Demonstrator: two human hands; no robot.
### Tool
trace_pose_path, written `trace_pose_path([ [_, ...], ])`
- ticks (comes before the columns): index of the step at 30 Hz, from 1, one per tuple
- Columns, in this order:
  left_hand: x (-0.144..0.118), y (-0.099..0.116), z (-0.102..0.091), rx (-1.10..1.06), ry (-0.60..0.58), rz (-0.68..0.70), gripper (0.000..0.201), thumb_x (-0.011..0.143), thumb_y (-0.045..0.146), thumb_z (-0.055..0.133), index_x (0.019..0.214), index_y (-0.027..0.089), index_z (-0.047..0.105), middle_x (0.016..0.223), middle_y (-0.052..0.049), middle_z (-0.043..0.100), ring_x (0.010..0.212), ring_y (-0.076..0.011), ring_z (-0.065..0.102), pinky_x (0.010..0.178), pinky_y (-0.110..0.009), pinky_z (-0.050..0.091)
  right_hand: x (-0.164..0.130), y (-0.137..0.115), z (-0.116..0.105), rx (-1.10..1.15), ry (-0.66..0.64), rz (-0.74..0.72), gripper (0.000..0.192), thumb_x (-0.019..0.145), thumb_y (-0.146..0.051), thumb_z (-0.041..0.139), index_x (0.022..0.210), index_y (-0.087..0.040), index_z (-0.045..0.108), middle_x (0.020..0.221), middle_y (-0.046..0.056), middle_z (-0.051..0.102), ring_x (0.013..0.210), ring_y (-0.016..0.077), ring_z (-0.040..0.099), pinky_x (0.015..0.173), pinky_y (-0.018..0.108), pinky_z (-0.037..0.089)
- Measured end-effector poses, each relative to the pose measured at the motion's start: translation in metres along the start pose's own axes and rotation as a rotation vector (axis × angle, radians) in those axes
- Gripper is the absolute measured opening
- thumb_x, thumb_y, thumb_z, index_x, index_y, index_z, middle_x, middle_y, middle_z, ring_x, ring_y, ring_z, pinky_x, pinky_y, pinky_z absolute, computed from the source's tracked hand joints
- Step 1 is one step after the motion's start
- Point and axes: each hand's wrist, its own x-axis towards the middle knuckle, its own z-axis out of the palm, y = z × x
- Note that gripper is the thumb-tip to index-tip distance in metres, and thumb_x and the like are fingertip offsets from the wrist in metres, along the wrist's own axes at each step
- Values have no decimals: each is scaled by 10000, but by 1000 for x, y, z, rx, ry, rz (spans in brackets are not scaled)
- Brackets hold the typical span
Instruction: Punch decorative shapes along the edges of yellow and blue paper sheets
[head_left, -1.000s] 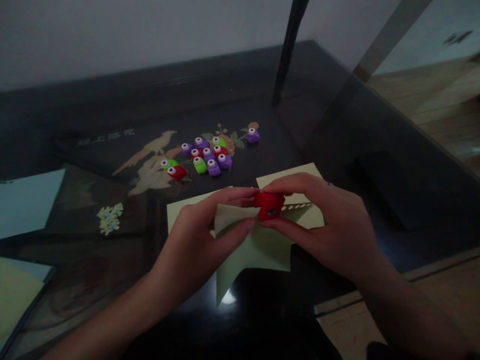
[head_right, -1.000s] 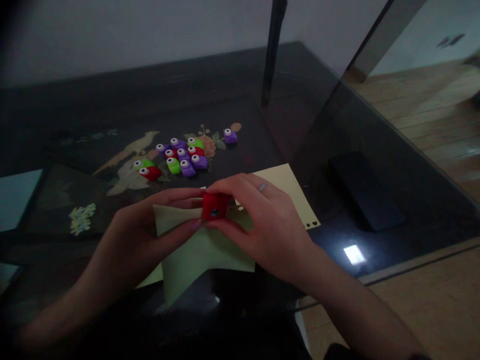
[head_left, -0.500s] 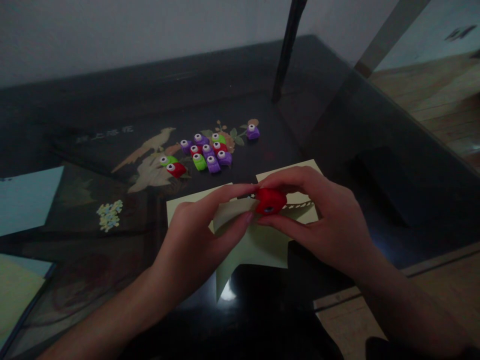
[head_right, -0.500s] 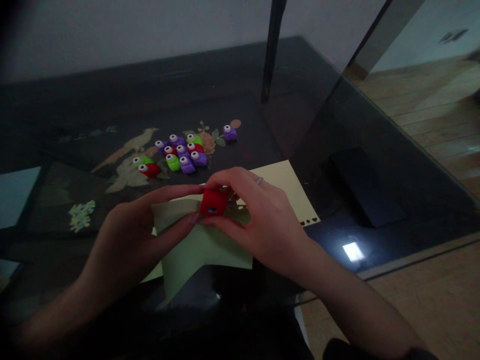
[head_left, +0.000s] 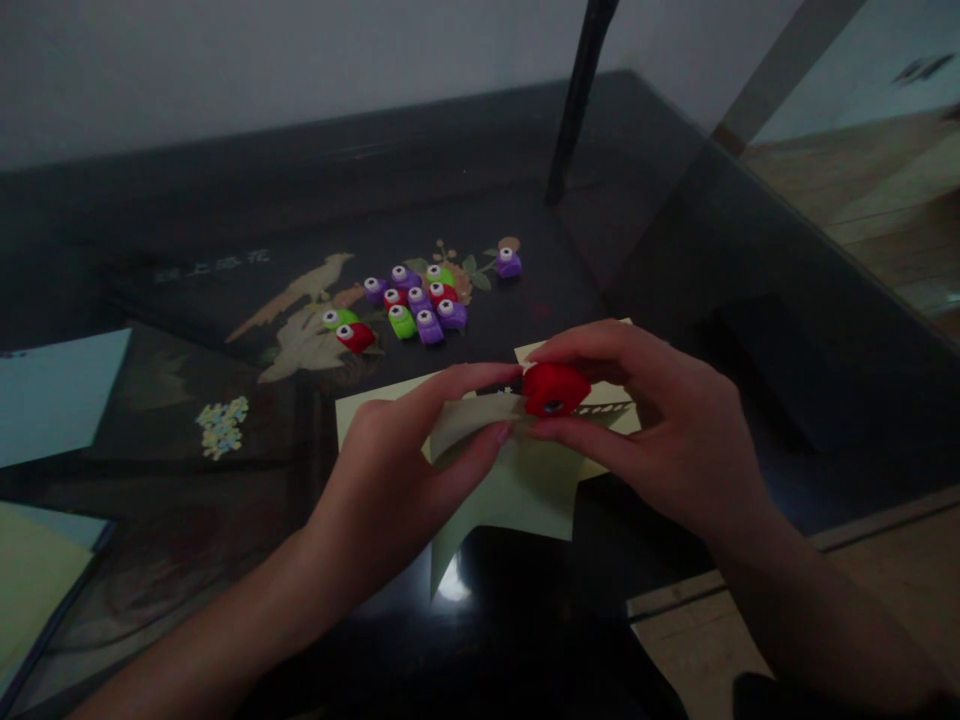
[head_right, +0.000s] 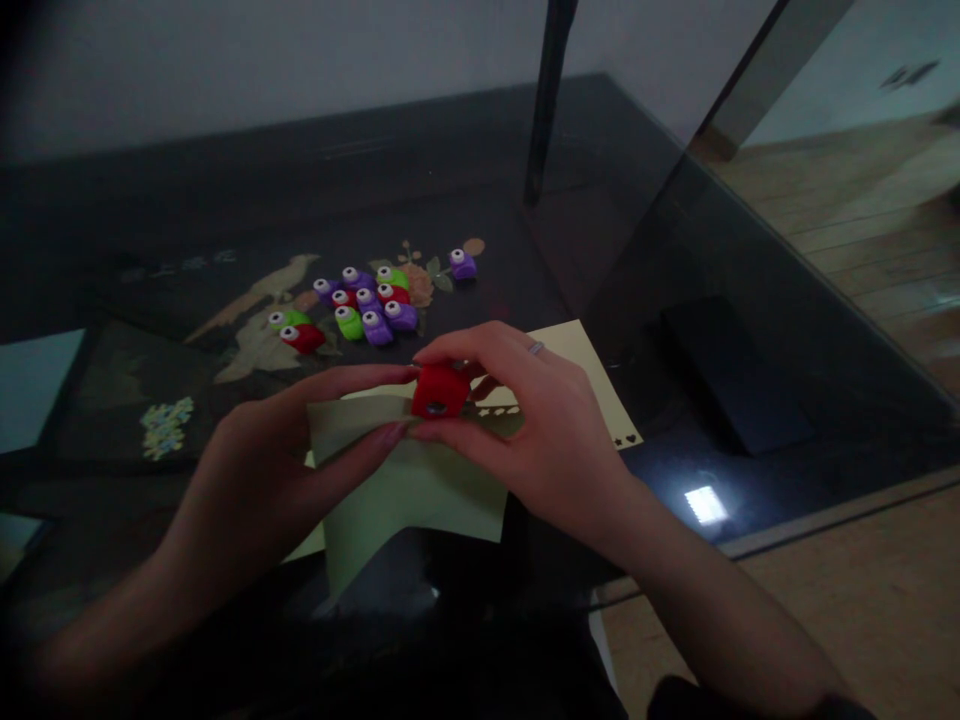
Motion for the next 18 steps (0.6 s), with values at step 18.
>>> trace_pose_path([
  [18,4,1,-5,-44,-114,-108,238,840,244,617,1063,246,699,1007,5,756,861,-188,715,799,-282,566,9,24,-10,441,229,209,302,796,-196,691,1074,-275,606,1083,0,688,975,191,672,809,347,576],
])
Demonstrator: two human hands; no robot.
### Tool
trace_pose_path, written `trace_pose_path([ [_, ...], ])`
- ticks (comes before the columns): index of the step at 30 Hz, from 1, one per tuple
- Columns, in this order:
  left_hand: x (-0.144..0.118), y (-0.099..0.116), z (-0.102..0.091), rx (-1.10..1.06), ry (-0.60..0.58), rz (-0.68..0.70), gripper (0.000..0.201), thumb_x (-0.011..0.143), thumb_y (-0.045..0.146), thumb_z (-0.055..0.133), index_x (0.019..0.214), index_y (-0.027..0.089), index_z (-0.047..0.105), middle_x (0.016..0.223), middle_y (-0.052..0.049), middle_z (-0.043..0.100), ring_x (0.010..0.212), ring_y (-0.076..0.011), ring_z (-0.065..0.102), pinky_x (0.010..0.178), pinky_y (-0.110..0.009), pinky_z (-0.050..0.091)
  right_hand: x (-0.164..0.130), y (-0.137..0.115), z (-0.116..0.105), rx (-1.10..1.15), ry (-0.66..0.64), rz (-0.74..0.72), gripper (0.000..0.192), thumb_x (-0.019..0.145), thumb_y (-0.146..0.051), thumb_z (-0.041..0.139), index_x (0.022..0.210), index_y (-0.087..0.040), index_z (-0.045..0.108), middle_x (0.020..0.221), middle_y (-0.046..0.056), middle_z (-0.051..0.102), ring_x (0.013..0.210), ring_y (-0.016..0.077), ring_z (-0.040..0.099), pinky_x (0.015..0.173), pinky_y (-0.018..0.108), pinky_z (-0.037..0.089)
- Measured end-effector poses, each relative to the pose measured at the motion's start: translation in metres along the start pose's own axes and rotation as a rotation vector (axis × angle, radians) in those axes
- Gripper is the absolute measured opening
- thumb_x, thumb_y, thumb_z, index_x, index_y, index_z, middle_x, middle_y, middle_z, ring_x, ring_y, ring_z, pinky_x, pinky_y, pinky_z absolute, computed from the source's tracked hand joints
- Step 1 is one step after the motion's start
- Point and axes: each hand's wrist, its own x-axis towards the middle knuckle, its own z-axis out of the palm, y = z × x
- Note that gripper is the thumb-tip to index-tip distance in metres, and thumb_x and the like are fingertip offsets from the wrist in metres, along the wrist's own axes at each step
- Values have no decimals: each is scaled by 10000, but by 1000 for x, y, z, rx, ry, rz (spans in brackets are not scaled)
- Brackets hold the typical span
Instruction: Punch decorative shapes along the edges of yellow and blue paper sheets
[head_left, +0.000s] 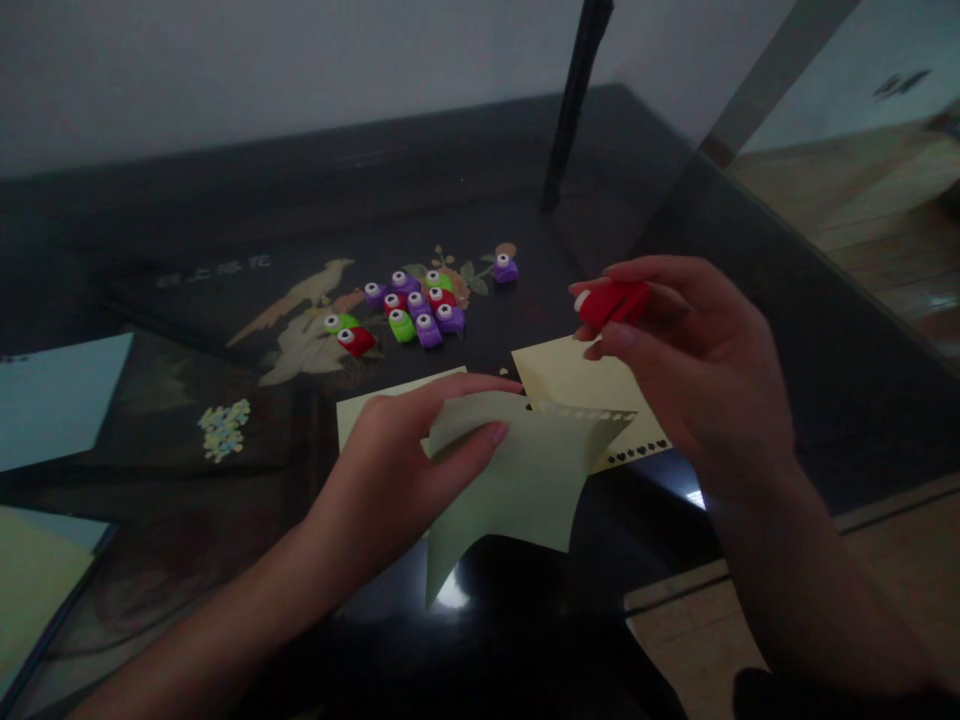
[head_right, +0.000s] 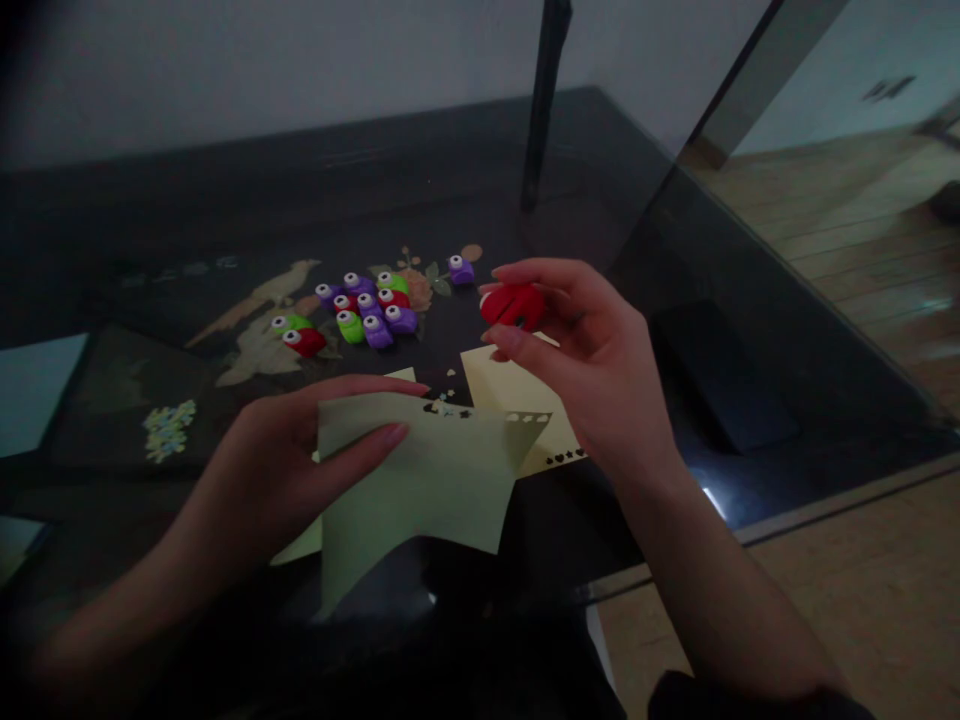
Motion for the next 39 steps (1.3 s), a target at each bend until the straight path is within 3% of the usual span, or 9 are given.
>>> trace_pose_path([
  [8,0,-1,-5,-66,-43,12,159,838,239,621,947,223,737,923,5,767,816,-181,712,764,-272,566,8,20,-4,97,-59,95,278,837,-230,651,1115,-239,646,1045,27,707,920,163,671,833,367,563],
  [12,0,1,-9,-104,-74,19,153,844,245,613,927,220,739,893,-1,763,791,-175,708,751,-274,565,10,24,-6,99,-59,114,273,810,-247,693,1080,-217,669,974,27,717,786,136,669,762,333,565],
  [16,-5,10,-13,-183,-265,25,137,850,240,610,892,222,740,817,10,759,727,-157,705,688,-242,558,13,28,-9,71,-68,111,270,785,-259,723,1047,-210,686,873,8,713,686,109,644,683,285,544],
  [20,-19,21,-18,-270,-494,96,176,864,182,596,925,258,743,825,35,766,722,-118,709,679,-191,543,17,36,-10,95,-67,167,284,751,-275,753,1022,-212,694,862,4,710,721,123,661,740,318,555],
  [23,-26,26,-22,-283,-548,142,198,873,190,592,964,277,744,839,22,771,734,-123,716,689,-199,554,20,42,-10,152,-58,214,247,777,-317,724,1003,-218,703,899,14,713,782,137,674,812,363,559],
  [28,-24,23,-28,-242,-393,154,159,872,240,595,904,274,747,842,21,771,749,-139,716,694,-216,561,23,53,-7,190,-87,258,209,802,-353,686,960,-221,723,959,33,718,871,152,673,883,399,539],
  [34,-11,11,-46,-127,-99,119,135,841,270,601,837,250,734,786,21,751,707,-152,698,644,-231,554,28,60,-4,-51,-137,254,294,789,-358,681,1028,-186,694,923,67,726,816,176,685,819,387,543],
  [39,-6,1,-61,-87,39,133,168,859,292,576,832,210,720,786,-11,741,686,-157,689,600,-235,555,48,72,-1,-401,-179,11,396,794,-256,641,1185,-195,623,1110,112,659,931,199,664,831,394,538],
])
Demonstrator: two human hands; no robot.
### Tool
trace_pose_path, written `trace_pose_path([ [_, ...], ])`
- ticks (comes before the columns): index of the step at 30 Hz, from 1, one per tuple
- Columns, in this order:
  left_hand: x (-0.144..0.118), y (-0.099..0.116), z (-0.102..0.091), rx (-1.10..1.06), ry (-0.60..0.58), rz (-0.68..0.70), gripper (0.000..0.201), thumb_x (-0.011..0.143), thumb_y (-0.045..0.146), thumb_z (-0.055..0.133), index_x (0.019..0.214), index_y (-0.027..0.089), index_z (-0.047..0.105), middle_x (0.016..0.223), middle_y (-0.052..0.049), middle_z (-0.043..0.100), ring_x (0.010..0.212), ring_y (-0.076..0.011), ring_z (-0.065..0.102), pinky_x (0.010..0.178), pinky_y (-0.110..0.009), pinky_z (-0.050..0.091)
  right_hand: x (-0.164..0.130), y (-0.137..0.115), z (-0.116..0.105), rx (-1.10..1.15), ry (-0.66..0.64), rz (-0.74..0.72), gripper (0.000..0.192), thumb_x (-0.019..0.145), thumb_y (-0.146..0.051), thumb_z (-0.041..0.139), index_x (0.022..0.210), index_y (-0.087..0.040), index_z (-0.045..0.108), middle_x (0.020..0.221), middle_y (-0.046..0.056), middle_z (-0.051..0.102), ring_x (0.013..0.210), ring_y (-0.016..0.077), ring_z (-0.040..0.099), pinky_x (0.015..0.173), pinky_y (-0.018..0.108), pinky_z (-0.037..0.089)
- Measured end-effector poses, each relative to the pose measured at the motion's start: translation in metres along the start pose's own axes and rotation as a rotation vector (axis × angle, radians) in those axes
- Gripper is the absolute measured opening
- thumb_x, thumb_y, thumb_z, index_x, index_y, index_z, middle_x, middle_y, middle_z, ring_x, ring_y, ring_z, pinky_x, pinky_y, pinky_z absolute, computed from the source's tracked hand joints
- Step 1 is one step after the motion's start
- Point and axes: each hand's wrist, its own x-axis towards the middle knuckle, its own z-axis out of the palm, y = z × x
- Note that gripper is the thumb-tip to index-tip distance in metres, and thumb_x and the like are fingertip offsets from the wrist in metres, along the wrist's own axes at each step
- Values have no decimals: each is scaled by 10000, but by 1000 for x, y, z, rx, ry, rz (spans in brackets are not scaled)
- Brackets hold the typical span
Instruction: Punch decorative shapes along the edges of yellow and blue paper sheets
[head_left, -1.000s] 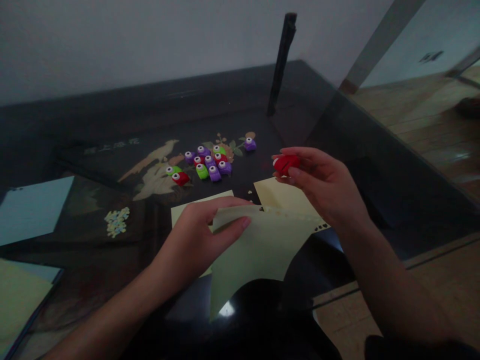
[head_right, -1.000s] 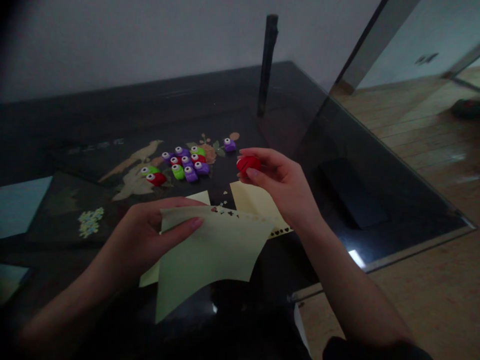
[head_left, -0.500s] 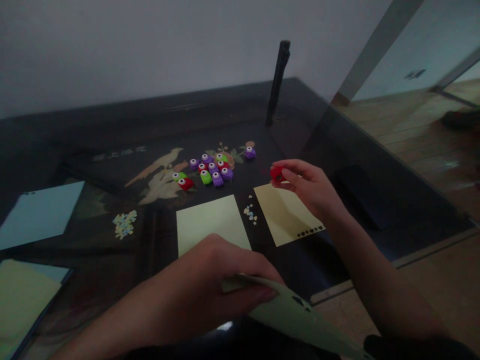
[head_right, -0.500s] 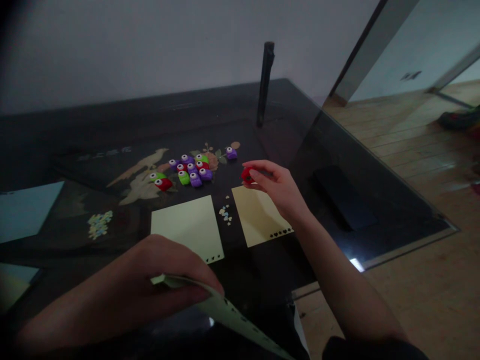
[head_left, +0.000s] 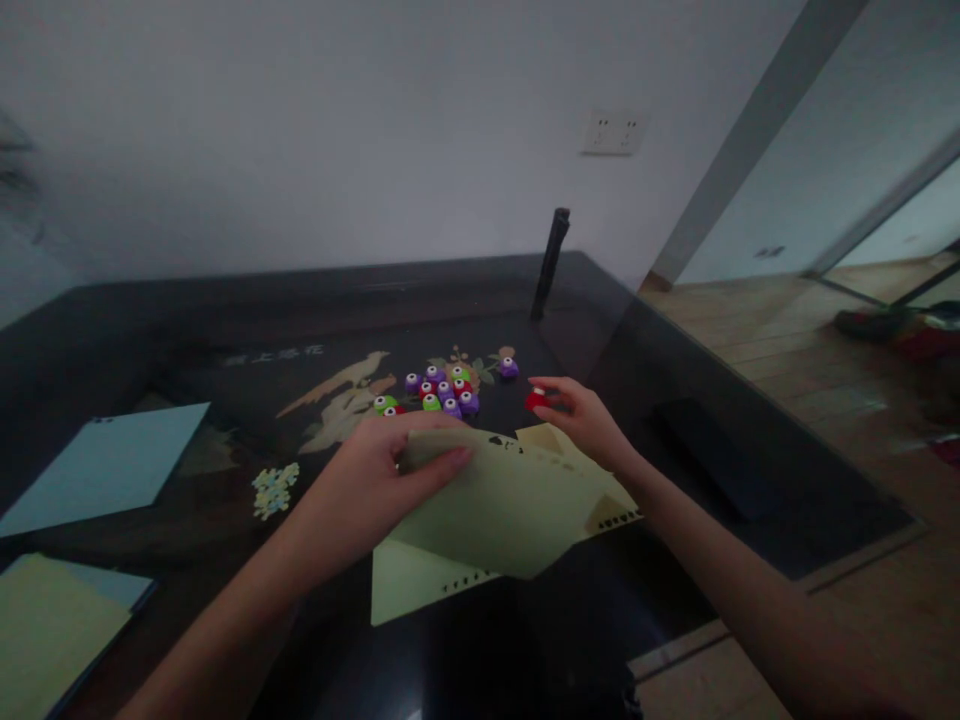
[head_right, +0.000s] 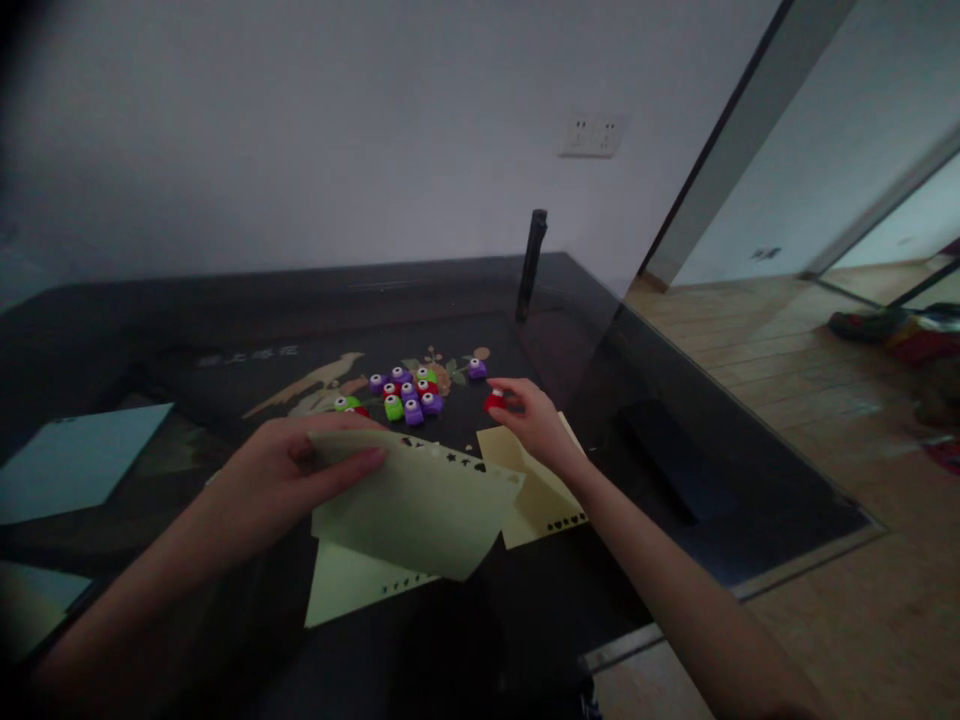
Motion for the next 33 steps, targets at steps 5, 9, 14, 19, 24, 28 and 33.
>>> trace_pose_path([
  [5,0,-2,-4,58,65,55,148,841,241,573,855,212,718,794,-13,745,677,-151,686,592,-241,558,27,10,12,-151,-17,-77,356,722,-122,655,1071,-185,680,1046,108,642,942,222,626,857,423,514],
  [9,-1,0,-5,102,70,66,148,844,223,575,877,212,719,808,-8,751,707,-152,689,651,-266,566,37,12,16,-234,-66,-153,318,716,-76,651,1014,-177,700,1080,124,649,1022,257,606,953,449,444],
  [14,-4,2,-7,105,95,73,141,853,210,576,884,215,713,831,-3,755,717,-149,695,664,-267,571,41,10,9,-259,-105,-222,292,713,-67,654,970,-196,705,1068,97,668,1030,238,615,942,413,456],
  [19,-5,2,-3,220,210,169,141,857,182,588,913,225,711,865,2,768,770,-150,714,718,-247,564,23,-31,-11,-221,37,-240,154,847,-197,583,957,-172,688,1027,105,664,951,210,627,791,365,512],
  [24,-11,0,7,378,358,456,165,875,153,586,988,192,699,905,-27,771,786,-142,724,733,-230,560,-32,-108,-31,-188,393,-506,75,875,-193,605,878,-218,675,842,19,669,804,161,627,709,310,507],
  [28,-23,5,11,435,357,733,199,885,156,596,1069,135,669,1021,-80,755,957,-180,703,873,-298,554,-66,-137,-25,-423,346,-894,154,774,-152,723,913,-205,686,876,43,686,831,191,636,757,357,534],
  [33,-37,18,19,522,335,757,288,979,181,414,1130,183,659,1123,-35,732,1035,-187,684,933,-348,544,-82,-135,-15,-474,392,-955,136,798,-125,693,911,-201,688,883,27,691,828,179,633,830,403,543],
])
